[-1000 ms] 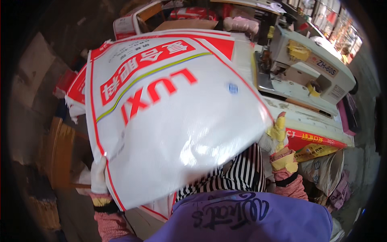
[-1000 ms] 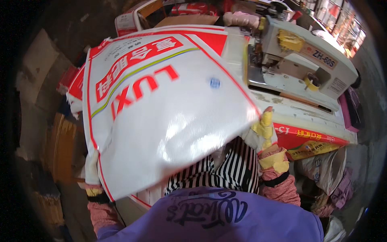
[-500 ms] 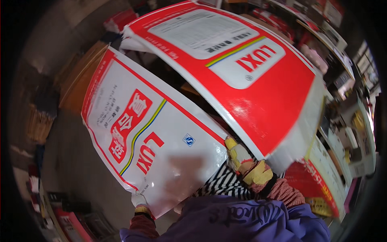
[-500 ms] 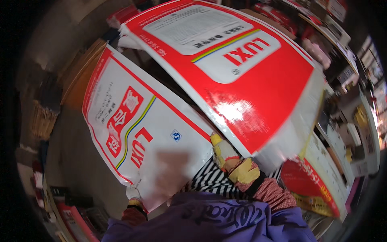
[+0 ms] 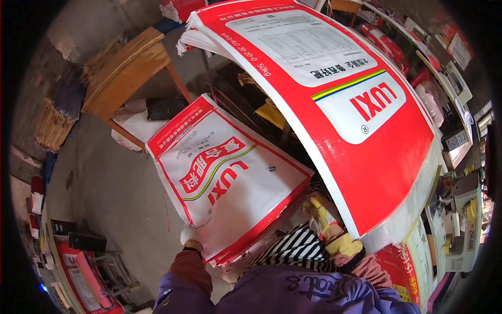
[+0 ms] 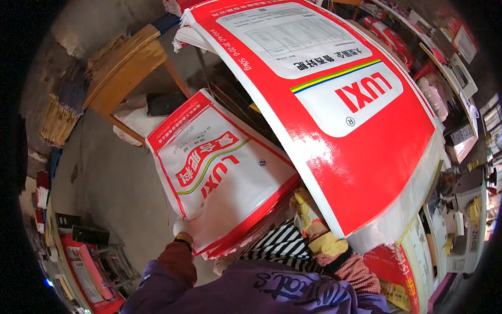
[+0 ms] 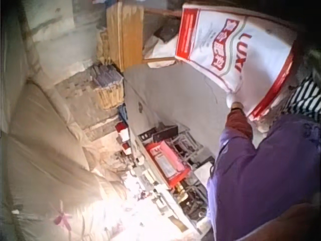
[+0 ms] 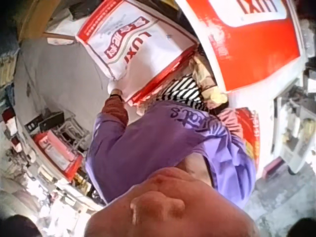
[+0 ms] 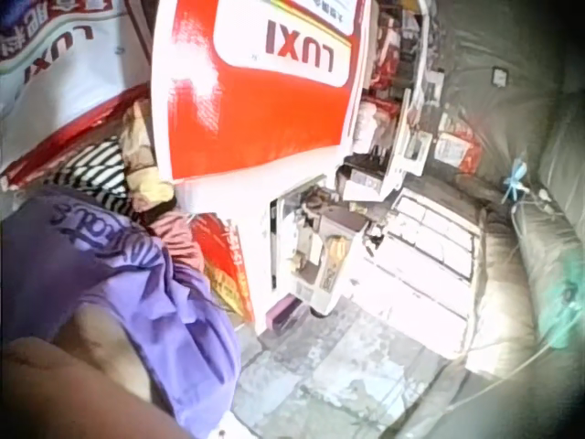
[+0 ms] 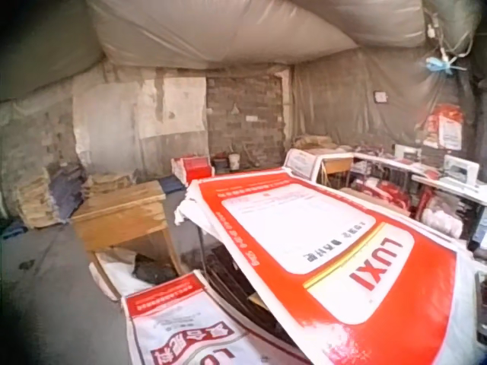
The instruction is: The person picks up a red and white bag, inserts a clear plastic liner into it, and places the finished bag onto a stack before repeating the process.
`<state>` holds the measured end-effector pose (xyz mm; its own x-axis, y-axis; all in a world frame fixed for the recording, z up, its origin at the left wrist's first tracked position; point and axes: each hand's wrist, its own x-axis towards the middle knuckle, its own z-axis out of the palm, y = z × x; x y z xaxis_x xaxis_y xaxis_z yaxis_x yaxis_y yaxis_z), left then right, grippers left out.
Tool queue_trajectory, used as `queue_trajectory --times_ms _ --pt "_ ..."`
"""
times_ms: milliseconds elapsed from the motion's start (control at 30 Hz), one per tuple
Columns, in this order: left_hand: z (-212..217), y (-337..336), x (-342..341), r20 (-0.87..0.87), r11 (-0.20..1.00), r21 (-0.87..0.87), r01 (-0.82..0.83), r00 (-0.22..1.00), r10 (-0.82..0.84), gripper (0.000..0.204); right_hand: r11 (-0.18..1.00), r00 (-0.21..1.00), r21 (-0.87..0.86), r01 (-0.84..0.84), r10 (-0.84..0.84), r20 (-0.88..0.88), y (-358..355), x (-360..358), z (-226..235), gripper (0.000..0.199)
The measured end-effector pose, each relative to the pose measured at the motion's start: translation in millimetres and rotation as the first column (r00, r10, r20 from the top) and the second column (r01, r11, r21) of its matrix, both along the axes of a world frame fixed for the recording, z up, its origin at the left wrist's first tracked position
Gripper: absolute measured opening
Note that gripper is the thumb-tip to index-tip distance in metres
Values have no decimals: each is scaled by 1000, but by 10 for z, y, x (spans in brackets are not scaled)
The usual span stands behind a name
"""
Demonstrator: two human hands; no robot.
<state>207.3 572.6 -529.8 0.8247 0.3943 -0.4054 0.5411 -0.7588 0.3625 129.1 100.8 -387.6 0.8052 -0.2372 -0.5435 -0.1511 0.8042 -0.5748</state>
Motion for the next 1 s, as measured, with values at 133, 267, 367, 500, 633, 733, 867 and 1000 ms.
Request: queue_trajectory --times_ms 133,267,367,500,633,733,867,1000 --pt "348 15 70 -103 980 184 77 993 -58 31 993 983 99 59 -76 170 199 -162 578 20" --pt "654 -171 -16 14 933 288 218 973 -231 31 990 988 80 112 -120 99 235 -337 691 22" --pt "805 -218 20 -65 927 303 223 975 -213 31 988 989 51 147 -146 -13 270 -414 840 23" --pt "530 176 249 -199 886 257 386 918 -342 29 982 857 -136 130 -43 513 308 -794 919 26" --pt "374 1089 240 -400 528 393 753 657 -639 35 956 915 -259 -135 221 338 458 -613 127 30" --pt "1054 -481 307 -29 927 311 210 977 -212 38 987 963 134 -90 52 263 74 -858 906 15" --pt "2003 -2103 202 560 660 -497 563 789 -251 22 983 995 -178 -40 24 -95 -106 -1236 1352 13" --pt "3148 -3476 -364 809 26 380 925 -319 -493 27 974 969 -52 222 -227 -102 -129 -1451 1356 10"
